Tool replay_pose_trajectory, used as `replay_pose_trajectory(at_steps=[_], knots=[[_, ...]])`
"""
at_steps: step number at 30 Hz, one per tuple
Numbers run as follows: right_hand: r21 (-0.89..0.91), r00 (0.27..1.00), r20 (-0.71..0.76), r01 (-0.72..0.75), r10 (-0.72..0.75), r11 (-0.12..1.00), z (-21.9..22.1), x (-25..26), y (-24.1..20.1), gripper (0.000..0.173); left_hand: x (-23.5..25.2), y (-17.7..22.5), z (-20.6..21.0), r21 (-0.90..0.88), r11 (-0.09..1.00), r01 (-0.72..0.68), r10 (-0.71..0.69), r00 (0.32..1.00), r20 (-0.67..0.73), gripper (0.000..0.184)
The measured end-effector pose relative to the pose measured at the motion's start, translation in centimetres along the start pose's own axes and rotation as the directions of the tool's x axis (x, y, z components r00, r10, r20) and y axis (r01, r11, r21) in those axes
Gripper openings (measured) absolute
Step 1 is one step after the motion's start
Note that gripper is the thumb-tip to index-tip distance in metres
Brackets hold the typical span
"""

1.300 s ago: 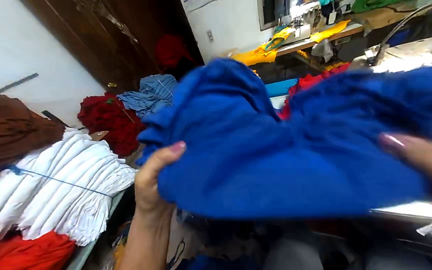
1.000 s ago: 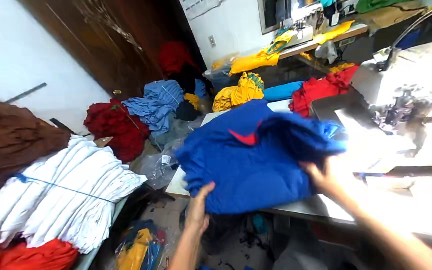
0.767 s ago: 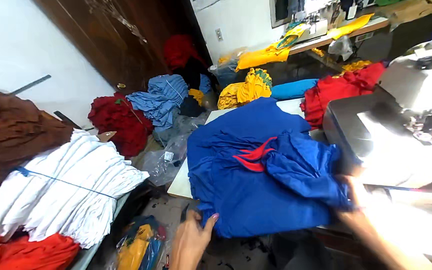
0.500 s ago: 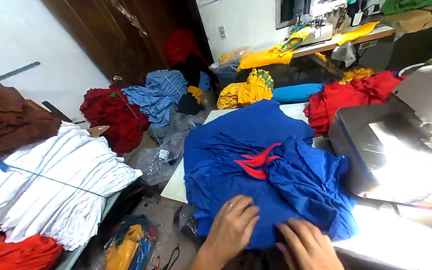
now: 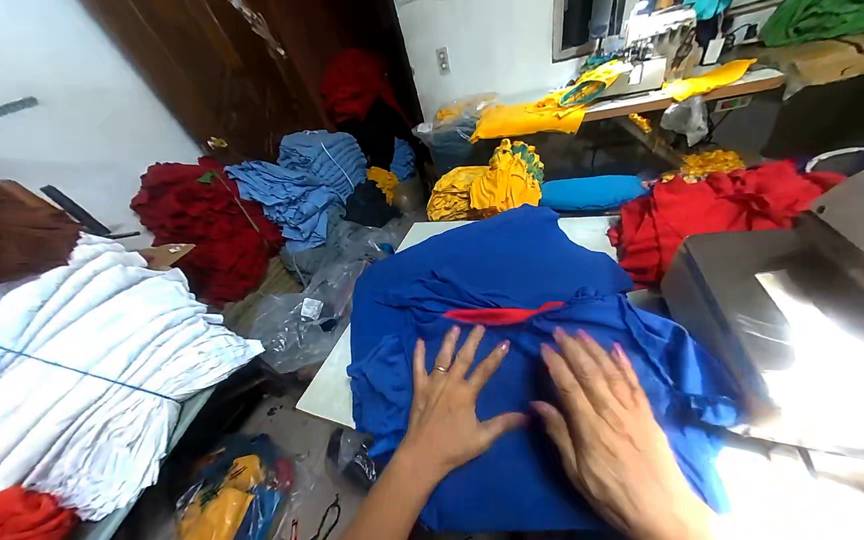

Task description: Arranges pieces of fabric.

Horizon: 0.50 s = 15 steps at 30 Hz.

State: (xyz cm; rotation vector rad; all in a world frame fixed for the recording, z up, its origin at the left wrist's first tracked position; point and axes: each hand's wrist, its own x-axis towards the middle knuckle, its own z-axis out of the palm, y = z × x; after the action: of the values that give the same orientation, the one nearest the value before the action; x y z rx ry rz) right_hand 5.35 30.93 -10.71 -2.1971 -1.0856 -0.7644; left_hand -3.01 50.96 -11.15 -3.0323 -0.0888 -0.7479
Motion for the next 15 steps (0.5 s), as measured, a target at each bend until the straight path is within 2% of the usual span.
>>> replay_pose_trajectory(at_steps=[2, 5, 8, 10, 13, 15], knots=[[-0.062, 0.988, 0.128, -0.075, 0.083, 0.995, 2.5, -1.0, 2.0, 0.068, 0.4, -0.6, 0.8, -0.020, 1.000, 0.016, -0.016, 1.000, 0.011, 0.088], [-0.114, 0.954, 0.176, -0.224, 0.242, 0.968, 3.6, 0.7, 3.8, 0.077, 0.9, -0.9, 1.9, -0.015, 0.999, 0.031, -0.032, 0.999, -0.041, 0.095], [-0.026, 0.895, 0.192, -0.406, 0.403, 0.913, 3.5, 2.1, 4.5, 0.075, 1.4, -1.4, 2.3, 0.001, 0.996, 0.095, -0.094, 0.988, -0.120, 0.098], [-0.001, 0.842, 0.253, -0.492, 0.477, 0.870, 3.6, 2.8, 4.9, 0.074, 1.7, -1.6, 2.2, 0.038, 0.991, 0.132, -0.129, 0.990, -0.061, 0.097], [0.158, 0.808, 0.359, -0.546, 0.467, 0.823, 3.4, 4.3, 5.7, 0.072, 2.7, -1.8, 1.4, 0.037, 0.990, 0.136, -0.138, 0.989, 0.056, 0.095], [0.261, 0.834, 0.356, -0.523, 0.422, 0.812, 1.5, 3.9, 5.2, 0.067, 2.8, -2.3, 1.0, 0.061, 0.994, 0.095, -0.101, 0.989, 0.105, 0.097]])
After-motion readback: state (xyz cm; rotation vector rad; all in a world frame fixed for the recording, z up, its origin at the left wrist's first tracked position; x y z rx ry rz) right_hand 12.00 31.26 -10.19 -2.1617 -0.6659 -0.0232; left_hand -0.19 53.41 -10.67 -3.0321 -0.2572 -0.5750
